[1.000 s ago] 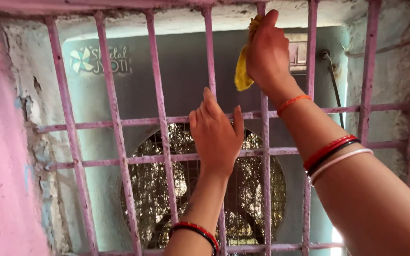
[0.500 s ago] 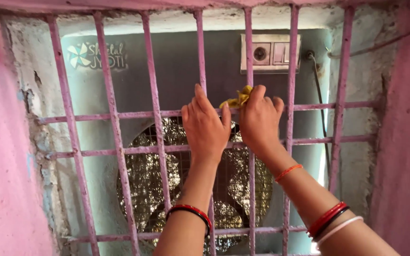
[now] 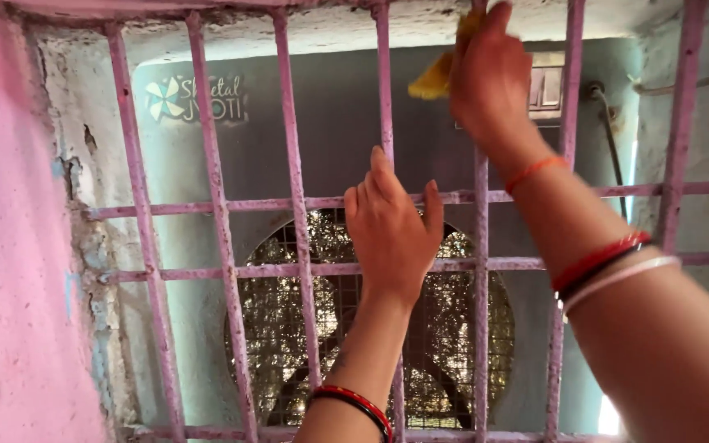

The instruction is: The person wipes the pink metal window grille and surrounding wall with a yellow cloth. They systematically clean the vertical and horizontal bars, the area around a wall-mounted switchboard, and the adjacent pink wall surface.

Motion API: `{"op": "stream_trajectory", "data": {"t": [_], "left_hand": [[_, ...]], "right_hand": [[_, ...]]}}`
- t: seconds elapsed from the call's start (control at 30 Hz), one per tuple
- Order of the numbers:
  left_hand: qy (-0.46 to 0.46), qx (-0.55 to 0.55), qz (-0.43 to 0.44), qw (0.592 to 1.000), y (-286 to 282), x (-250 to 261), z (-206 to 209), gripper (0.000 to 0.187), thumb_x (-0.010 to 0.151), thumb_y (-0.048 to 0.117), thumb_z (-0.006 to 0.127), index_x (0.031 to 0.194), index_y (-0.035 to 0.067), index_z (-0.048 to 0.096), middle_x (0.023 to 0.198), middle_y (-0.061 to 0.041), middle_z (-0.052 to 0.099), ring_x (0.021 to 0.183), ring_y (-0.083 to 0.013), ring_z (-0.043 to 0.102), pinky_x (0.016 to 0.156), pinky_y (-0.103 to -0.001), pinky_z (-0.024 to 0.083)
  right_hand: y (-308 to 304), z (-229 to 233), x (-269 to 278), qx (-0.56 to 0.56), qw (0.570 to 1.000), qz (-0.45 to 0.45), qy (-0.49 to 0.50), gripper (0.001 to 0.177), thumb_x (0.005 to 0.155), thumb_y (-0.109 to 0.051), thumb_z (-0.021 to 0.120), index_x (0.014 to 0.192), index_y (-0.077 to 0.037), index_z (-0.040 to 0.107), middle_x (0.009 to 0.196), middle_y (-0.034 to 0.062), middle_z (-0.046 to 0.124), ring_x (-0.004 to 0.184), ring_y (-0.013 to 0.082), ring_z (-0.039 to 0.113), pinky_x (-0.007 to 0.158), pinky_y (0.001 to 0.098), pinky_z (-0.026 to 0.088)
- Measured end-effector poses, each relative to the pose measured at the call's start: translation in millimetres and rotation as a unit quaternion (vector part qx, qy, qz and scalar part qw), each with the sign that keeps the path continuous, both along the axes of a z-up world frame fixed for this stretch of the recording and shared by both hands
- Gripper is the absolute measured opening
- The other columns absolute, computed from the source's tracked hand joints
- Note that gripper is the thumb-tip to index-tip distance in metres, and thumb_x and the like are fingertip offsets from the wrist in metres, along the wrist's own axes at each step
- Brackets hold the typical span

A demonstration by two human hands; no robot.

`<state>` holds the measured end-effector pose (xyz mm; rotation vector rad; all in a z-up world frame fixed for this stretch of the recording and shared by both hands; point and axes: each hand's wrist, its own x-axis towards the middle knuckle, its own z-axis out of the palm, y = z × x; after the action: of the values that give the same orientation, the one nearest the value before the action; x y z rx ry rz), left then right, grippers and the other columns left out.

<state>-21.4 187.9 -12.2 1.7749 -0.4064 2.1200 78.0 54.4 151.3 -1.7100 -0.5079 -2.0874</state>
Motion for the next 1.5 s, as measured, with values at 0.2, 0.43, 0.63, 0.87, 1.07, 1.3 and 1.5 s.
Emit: {"op": "stream_trajectory", "data": {"t": [0.2,0.43,0.63,0.87,1.07,1.3,1.5], "left_hand": [[0.021,0.004,0.016,1.000,-0.9,3.2,-1.1,0.066,0.101,0.030,0.059,0.143,-0.016,0.037,0.111,-0.025,0.066,0.105,-0.0353,0.066,0.101,-0.048,0.043],[0.034,0.011,0.040,0.999,0.5,-2.4,1.1,0.071,0.101,0.034,0.059,0.145,-0.016,0.034,0.116,-0.025,0.063,0.110,-0.0376,0.063,0.105,-0.051,0.040],[0.057,0.016,0.039,0.997,-0.1,-7.6,-4.0,0.072,0.100,0.032,0.058,0.147,-0.016,0.032,0.114,-0.023,0.063,0.108,-0.0368,0.063,0.106,-0.051,0.040],[0.034,0.017,0.035,0.999,0.0,-4.5,-1.0,0.070,0.102,0.032,0.058,0.145,-0.016,0.032,0.114,-0.024,0.062,0.106,-0.0366,0.062,0.105,-0.050,0.041],[0.030,0.017,0.027,0.999,1.8,-1.1,-4.1,0.068,0.102,0.031,0.057,0.145,-0.017,0.032,0.113,-0.024,0.061,0.106,-0.0365,0.061,0.105,-0.050,0.040],[0.063,0.024,0.019,0.998,1.7,-2.2,-4.1,0.069,0.104,0.030,0.056,0.146,-0.017,0.030,0.115,-0.025,0.060,0.108,-0.0367,0.060,0.108,-0.051,0.039],[0.124,0.046,0.056,0.990,4.3,-23.6,0.3,0.081,0.100,0.035,0.060,0.149,-0.018,0.022,0.124,-0.029,0.057,0.118,-0.0404,0.056,0.115,-0.051,0.033]], "right_hand": [[-4.9,-4.3,7.3,-0.039,0.989,0.139,-0.009,0.031,0.115,-0.018,0.058,0.123,0.008,0.042,0.093,0.0256,0.072,0.082,0.0462,0.070,0.067,0.0546,0.054],[3.4,-115.7,-49.4,-0.009,0.995,-0.018,0.100,0.039,0.102,-0.020,0.060,0.122,0.008,0.040,0.076,0.0196,0.070,0.065,0.0423,0.066,0.072,0.0584,0.043],[-0.3,-167.3,-85.2,-0.036,0.998,-0.057,0.004,0.024,0.095,-0.018,0.061,0.111,-0.004,0.049,0.083,0.0135,0.069,0.083,0.0367,0.067,0.092,0.0494,0.037],[2.9,-94.4,-50.0,-0.017,0.986,-0.019,0.164,0.042,0.105,-0.022,0.055,0.131,0.006,0.037,0.089,0.0207,0.072,0.074,0.0449,0.067,0.067,0.0615,0.044],[4.0,7.7,-6.0,0.011,0.997,-0.010,0.076,0.053,0.104,-0.027,0.062,0.131,0.008,0.033,0.088,0.0253,0.071,0.075,0.0479,0.068,0.060,0.0583,0.051],[4.3,-8.3,-14.3,0.011,0.999,-0.002,0.030,0.051,0.108,-0.025,0.059,0.132,0.011,0.032,0.084,0.0272,0.071,0.068,0.0473,0.067,0.056,0.0578,0.050],[7.1,-96.5,-55.0,0.005,0.992,-0.025,0.124,0.033,0.105,-0.024,0.056,0.119,0.002,0.042,0.077,0.0206,0.071,0.067,0.0421,0.068,0.068,0.0576,0.046]]}}
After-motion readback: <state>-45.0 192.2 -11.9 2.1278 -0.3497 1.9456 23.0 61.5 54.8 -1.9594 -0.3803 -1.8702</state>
